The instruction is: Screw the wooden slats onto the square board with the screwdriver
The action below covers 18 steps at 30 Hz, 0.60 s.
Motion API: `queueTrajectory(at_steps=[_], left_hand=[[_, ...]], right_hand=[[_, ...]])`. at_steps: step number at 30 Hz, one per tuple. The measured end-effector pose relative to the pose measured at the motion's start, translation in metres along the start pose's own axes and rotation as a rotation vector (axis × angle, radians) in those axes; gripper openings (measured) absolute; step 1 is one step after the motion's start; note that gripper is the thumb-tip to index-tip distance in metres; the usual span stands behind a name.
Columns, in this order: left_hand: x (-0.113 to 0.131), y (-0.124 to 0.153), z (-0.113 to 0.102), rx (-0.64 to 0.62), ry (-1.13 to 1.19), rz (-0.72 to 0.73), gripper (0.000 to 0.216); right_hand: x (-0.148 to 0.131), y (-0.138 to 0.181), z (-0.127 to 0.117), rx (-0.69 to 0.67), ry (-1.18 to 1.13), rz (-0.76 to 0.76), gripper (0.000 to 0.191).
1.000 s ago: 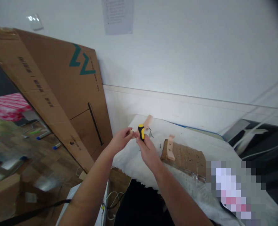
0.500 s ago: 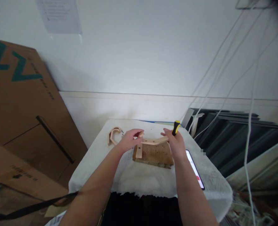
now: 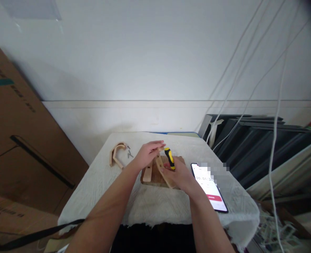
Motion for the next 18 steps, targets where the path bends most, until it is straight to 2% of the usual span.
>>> queueTrajectory(at_steps=[4, 10, 13, 18], left_hand=[[-0.003, -0.007, 0.003, 0.013, -0.182, 0.059, 0.034], [-0.007, 0.003, -0.004, 0.117, -0.543, 0.105, 0.030], [-0.011, 0.009, -0.007, 0.120, -0.566, 0.078, 0.036], [-0.008, 0.018, -0.019, 0.161, -0.507, 0.100, 0.028]], right_hand=[[-0.003, -0.018, 0.007, 0.001, 0.114, -0.056, 0.012], [0.006, -0.028, 0.008, 0.040, 0.050, -0.023, 0.022], [0.013, -0.030, 0.006, 0.069, 0.071, 0.022, 0.023], [0.007, -0.028, 0.006, 0.034, 0.185, 0.028, 0.016]])
Point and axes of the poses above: each hand's wrist, its own y-axis away from the middle knuckle, its own z-axis out of the palm, x = y × z, the point moved 4 cm from there along -y, towards the middle knuckle, and after that the axes turned 12 degrees about -y, right-handed, at the moved point
